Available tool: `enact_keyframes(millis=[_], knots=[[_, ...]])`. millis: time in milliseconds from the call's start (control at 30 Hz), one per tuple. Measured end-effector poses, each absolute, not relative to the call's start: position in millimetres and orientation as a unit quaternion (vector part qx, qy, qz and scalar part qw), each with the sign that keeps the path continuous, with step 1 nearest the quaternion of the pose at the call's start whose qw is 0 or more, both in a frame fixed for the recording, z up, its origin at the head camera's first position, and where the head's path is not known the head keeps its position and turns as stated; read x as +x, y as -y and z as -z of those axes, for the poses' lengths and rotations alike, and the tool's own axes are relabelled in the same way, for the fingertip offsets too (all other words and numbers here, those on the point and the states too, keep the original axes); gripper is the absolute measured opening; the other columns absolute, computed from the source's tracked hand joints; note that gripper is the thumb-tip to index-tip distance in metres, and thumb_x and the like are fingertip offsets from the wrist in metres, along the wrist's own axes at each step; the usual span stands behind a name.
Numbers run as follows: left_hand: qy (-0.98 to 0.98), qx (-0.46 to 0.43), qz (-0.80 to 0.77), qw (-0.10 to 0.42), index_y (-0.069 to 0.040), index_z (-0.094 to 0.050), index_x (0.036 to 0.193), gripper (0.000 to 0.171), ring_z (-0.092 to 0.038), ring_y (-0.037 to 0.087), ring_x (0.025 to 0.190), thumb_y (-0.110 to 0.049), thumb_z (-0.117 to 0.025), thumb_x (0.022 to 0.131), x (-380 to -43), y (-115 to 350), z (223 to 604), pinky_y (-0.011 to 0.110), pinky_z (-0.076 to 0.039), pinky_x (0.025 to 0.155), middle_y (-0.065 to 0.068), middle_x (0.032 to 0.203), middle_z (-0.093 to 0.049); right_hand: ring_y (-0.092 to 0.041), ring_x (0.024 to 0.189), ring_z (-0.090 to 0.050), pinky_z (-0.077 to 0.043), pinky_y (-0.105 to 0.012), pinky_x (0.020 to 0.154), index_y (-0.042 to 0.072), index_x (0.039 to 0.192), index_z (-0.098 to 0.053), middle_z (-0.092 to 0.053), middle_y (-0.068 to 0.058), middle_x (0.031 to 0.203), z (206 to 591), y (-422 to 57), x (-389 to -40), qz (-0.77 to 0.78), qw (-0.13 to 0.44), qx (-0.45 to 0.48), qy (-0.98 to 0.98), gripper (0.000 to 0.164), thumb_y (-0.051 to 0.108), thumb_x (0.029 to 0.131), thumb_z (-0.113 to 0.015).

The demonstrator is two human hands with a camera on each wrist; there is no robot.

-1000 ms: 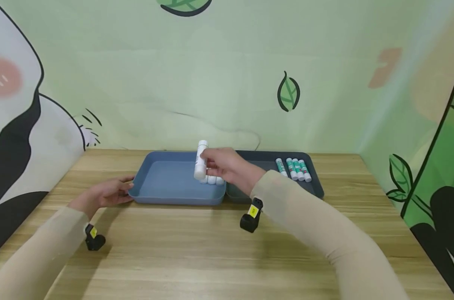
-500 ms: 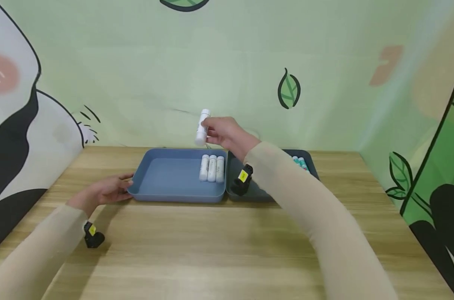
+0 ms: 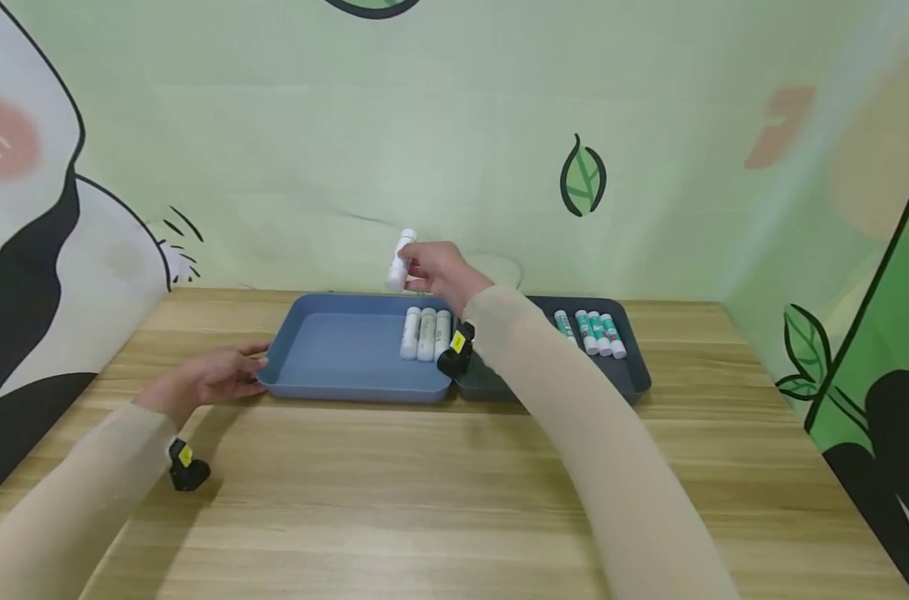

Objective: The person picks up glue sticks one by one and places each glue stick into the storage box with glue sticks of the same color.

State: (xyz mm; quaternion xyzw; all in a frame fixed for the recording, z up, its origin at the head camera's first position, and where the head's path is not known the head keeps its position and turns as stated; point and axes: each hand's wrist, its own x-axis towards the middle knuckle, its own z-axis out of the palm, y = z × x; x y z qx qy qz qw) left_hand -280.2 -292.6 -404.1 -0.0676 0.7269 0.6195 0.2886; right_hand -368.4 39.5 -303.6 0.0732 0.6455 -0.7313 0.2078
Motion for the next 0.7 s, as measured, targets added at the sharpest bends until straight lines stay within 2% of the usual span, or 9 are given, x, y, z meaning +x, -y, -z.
enact_keyframes(millis=[200,400,567,700], knots=[[-0.725,-0.068,-0.624,0.285,-0.005,0.006,0.164,0.070,-0.046,0.007,0.109,-0.008,-0.038,0.109,-278.7,290.2,400.6,0.019,-0.052,0.087,0.005,0.126,-0.039,-0.025,0.119,-0.055,-0.047,-0.044,0.117,0.004,0.156,-0.038,-0.050,-0.015,0.151,325.1,-31.8,-375.6,0.719,0.229,0.066,-0.653,0.056,0.003,0.102,-0.055],[-0.722,-0.059,-0.626,0.289,-0.003,0.006,0.163,0.070,-0.049,0.003,0.103,-0.008,-0.038,0.108,-278.8,288.9,404.1,0.018,-0.052,0.087,0.002,0.122,-0.044,-0.032,0.132,-0.054,-0.047,-0.050,0.115,0.007,0.160,-0.028,-0.045,-0.018,0.156,344.2,-29.1,-373.2,0.688,0.236,0.056,-0.684,0.066,0.003,0.101,-0.057],[-0.721,-0.057,-0.627,0.289,-0.003,0.006,0.163,0.070,-0.050,0.002,0.102,-0.009,-0.038,0.109,-278.9,290.3,403.9,0.019,-0.052,0.087,0.000,0.120,-0.046,-0.029,0.117,-0.058,-0.051,-0.049,0.112,0.009,0.158,-0.029,-0.047,-0.020,0.153,354.8,-28.1,-370.9,0.659,0.231,0.040,-0.715,0.067,0.003,0.098,-0.059],[-0.720,-0.061,-0.628,0.288,-0.004,0.006,0.163,0.070,-0.050,0.002,0.103,-0.008,-0.037,0.109,-278.3,292.1,403.4,0.018,-0.052,0.087,0.001,0.121,-0.045,-0.029,0.112,-0.060,-0.053,-0.050,0.108,0.009,0.156,-0.033,-0.050,-0.021,0.149,361.9,-25.6,-370.8,0.640,0.229,0.032,-0.733,0.066,0.002,0.097,-0.060]])
